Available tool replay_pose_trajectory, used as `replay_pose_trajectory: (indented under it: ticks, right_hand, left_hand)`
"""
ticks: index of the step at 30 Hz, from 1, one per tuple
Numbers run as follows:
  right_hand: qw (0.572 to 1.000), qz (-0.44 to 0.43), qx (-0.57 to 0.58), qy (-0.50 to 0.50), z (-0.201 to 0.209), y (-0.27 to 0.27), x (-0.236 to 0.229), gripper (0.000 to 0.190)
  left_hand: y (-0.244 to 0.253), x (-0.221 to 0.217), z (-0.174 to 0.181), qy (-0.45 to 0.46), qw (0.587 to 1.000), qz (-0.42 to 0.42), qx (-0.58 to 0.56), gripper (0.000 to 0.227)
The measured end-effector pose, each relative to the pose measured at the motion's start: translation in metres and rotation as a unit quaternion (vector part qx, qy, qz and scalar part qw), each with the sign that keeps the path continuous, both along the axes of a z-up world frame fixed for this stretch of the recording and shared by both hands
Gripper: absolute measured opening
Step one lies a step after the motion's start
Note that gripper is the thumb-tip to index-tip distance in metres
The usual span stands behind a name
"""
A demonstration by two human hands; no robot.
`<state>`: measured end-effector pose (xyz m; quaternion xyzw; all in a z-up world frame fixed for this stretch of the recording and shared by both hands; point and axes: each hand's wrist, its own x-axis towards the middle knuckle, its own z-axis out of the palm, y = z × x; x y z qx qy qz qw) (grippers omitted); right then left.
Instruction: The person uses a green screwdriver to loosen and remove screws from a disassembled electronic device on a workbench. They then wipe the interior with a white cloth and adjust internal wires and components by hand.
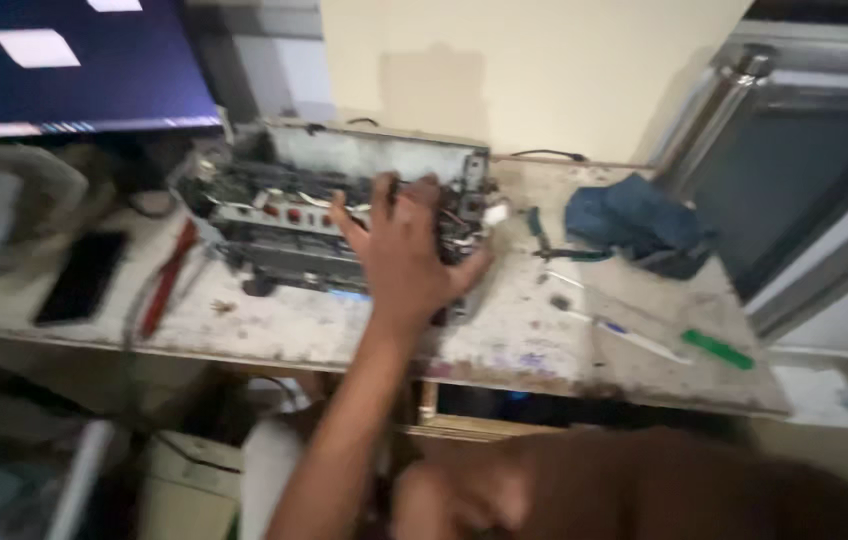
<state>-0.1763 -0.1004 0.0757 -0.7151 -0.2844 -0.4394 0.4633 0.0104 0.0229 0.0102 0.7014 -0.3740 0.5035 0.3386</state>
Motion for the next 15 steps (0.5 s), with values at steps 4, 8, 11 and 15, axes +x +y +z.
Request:
replay_pose_trajectory:
  ticks: [4,8,11,15]
  right_hand:
    - [0.999,-0.007,0.031,0.007,-0.012,0.023,-0.004,0.019]
    - [0.999,-0.024,0.024,0.013,-0.003,0.021,-0.001,0.019]
    - [0.999,-0.047,0.017,-0.02,0.013,0.017,0.0,0.019]
    - [0.997,-0.052,-0.011,-0.049,0.028,0.009,0.002,0.02]
  left_hand:
    - [0.003,-0.004,0.005,0.041,0.999,0.011,0.023,0.075]
    - [-0.001,-0.009,0.0,0.043,0.999,0.007,0.016,0.072]
    - [0.004,-0.009,0.004,0.035,0.999,0.0,0.019,0.074]
    - [0.005,-0.008,0.006,0.046,0.999,0.008,0.02,0.071]
